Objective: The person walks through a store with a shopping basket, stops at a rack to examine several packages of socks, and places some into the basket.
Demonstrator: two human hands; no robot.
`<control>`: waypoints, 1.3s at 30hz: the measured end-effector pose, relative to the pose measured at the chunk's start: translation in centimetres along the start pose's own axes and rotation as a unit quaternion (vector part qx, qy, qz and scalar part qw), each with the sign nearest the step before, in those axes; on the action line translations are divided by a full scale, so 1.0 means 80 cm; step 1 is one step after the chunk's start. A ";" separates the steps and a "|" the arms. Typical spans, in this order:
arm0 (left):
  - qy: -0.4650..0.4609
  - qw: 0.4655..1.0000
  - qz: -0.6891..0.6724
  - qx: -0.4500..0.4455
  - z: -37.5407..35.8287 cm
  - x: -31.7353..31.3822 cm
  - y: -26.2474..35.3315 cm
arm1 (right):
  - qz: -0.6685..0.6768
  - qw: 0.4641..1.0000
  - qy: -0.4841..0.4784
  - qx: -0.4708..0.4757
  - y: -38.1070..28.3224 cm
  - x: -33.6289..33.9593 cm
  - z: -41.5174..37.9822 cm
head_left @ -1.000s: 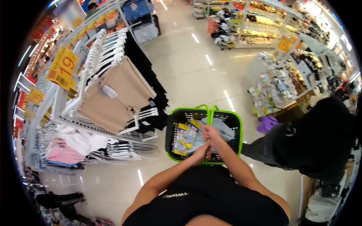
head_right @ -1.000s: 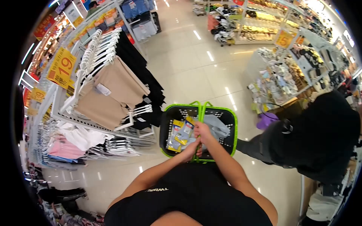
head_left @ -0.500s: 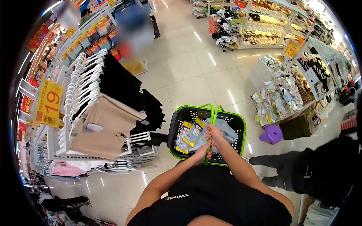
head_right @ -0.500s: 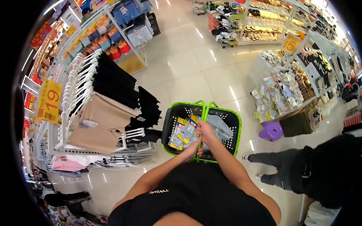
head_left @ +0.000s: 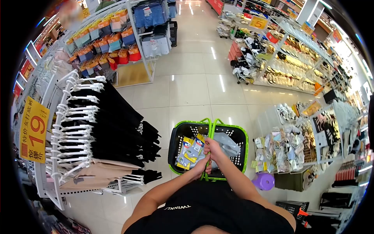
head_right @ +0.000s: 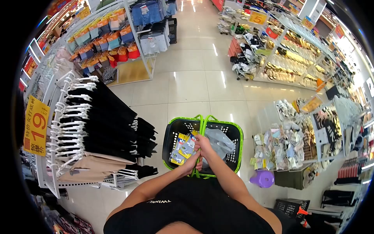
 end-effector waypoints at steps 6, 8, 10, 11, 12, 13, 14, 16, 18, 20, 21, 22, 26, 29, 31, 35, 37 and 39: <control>0.001 0.995 -0.082 -0.060 0.049 0.015 0.082 | -0.077 0.996 -0.050 -0.008 -0.081 -0.071 0.041; -0.003 0.990 -0.119 -0.071 0.074 0.029 0.103 | -0.107 0.993 -0.055 -0.004 -0.109 -0.093 0.059; -0.009 0.987 -0.131 -0.092 0.102 0.043 0.123 | -0.129 0.989 -0.065 -0.010 -0.140 -0.113 0.083; 0.007 0.985 -0.140 -0.101 0.112 0.044 0.141 | -0.148 0.987 -0.068 -0.015 -0.155 -0.122 0.098; 0.008 0.983 -0.145 -0.113 0.127 0.057 0.152 | -0.152 0.985 -0.080 -0.022 -0.168 -0.134 0.114; 0.010 0.981 -0.147 -0.128 0.146 0.067 0.163 | -0.159 0.983 -0.085 -0.031 -0.186 -0.143 0.130; 0.020 0.980 -0.140 -0.138 0.162 0.072 0.181 | -0.168 0.981 -0.090 -0.038 -0.206 -0.153 0.151; 0.056 0.978 -0.137 -0.145 0.196 0.082 0.220 | -0.183 0.974 -0.119 -0.054 -0.243 -0.175 0.196; 0.108 0.973 -0.143 -0.149 0.229 0.087 0.260 | -0.214 0.966 -0.128 -0.069 -0.282 -0.203 0.227; 0.125 0.965 -0.155 -0.168 0.263 0.102 0.296 | -0.243 0.954 -0.146 -0.096 -0.318 -0.232 0.262; 0.145 0.960 -0.163 -0.176 0.275 0.102 0.311 | -0.254 0.948 -0.151 -0.120 -0.332 -0.241 0.279; 0.160 0.954 -0.170 -0.186 0.289 0.104 0.324 | -0.265 0.941 -0.158 -0.136 -0.347 -0.251 0.291; 0.238 0.936 -0.112 -0.236 0.319 0.113 0.387 | -0.320 0.914 -0.180 -0.173 -0.387 -0.306 0.328; 0.301 0.905 -0.092 -0.287 0.330 0.114 0.429 | -0.341 0.899 -0.201 -0.187 -0.409 -0.342 0.349; 0.348 0.885 -0.107 -0.290 0.339 0.130 0.446 | -0.333 0.888 -0.230 -0.220 -0.416 -0.370 0.369; 0.378 0.847 -0.151 -0.342 0.339 0.160 0.479 | -0.387 0.859 -0.231 -0.242 -0.411 -0.431 0.391; 0.396 0.828 -0.161 -0.363 0.344 0.183 0.494 | -0.424 0.837 -0.235 -0.253 -0.406 -0.456 0.412; 0.380 0.820 -0.186 -0.386 0.349 0.210 0.510 | -0.442 0.823 -0.243 -0.260 -0.401 -0.483 0.434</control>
Point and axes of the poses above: each hand's wrist, its own z-axis towards the middle knuckle, its own x-axis out of the back of the hand, y = z × x, the point moved 1 cm from there along z, towards the middle knuckle, and after that the axes turned 15 degrees about -x, right-handed, at the moved point
